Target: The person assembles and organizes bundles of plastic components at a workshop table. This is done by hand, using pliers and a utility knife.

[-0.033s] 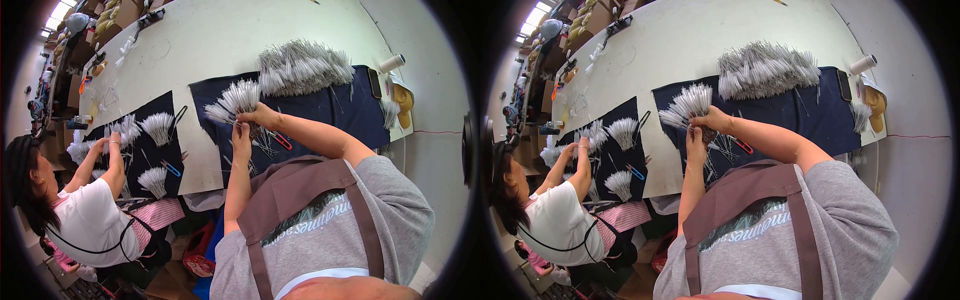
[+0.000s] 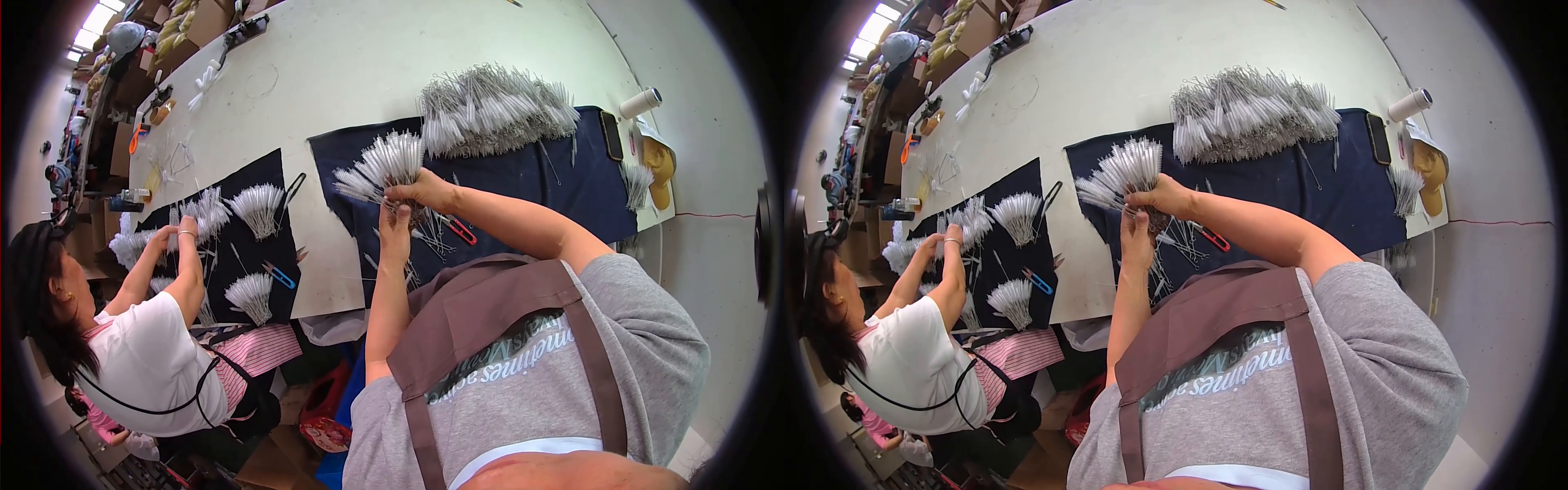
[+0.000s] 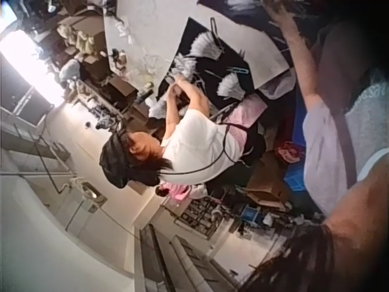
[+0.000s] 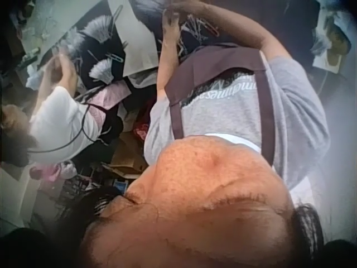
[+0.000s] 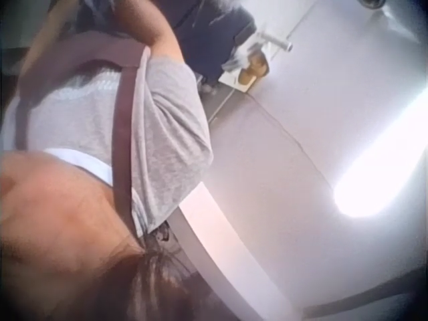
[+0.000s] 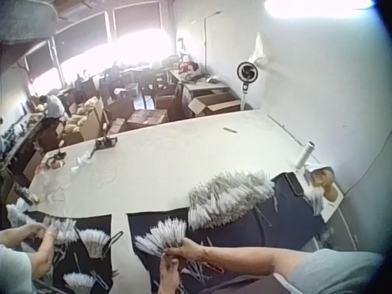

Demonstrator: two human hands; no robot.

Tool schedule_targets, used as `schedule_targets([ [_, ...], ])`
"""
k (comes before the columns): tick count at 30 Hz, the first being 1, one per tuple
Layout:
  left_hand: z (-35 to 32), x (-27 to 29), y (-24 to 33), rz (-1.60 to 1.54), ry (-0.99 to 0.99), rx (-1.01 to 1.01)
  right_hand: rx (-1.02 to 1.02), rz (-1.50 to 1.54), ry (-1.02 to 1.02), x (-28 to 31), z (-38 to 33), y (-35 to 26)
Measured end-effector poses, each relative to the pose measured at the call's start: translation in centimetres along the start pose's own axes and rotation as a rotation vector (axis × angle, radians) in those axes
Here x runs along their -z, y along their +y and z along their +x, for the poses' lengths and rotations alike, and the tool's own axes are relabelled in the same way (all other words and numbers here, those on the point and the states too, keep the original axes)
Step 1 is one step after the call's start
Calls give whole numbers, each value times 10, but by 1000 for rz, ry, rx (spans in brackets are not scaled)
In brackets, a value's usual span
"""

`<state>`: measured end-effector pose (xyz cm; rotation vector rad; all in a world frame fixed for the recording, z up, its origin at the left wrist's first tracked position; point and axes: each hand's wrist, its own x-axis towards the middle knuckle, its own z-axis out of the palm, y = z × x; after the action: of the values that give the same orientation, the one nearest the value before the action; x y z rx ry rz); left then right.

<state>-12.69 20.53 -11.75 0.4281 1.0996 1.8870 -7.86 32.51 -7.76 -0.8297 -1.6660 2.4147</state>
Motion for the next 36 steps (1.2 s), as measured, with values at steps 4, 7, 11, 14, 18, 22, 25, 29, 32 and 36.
schedule_targets([
  [4, -3, -3, 14, 197, -99, 71, 18, -30, 15, -5, -5, -2],
  [7, -5, -5, 11, 271, -7, 42, -28, 9, -40, -6, -8, -2],
  [11, -6, 10, -11, 555, 220, -115, -14, -68, -2, -17, -11, 4],
  [14, -20, -16, -3, 1161, 325, -113, 82, -163, 194, -24, -2, 21],
  [18, -36, -21, 10, 1090, 275, -145, -45, 53, 44, -22, -9, 16],
  [22, -41, -13, 35, 72, 2, 288, -133, 199, -252, -15, -32, -1],
  [25, -47, -19, 40, -401, -126, 558, -212, 174, -381, -6, -43, -11],
  [29, -61, -28, 37, -418, -119, 532, -227, 234, -530, 5, -51, -2],
  [32, -68, -33, 35, -310, -83, 574, 37, -31, -334, 45, -47, 18],
  [36, -76, -39, 32, -197, -14, 622, 174, 126, 22, 46, -67, -37],
])
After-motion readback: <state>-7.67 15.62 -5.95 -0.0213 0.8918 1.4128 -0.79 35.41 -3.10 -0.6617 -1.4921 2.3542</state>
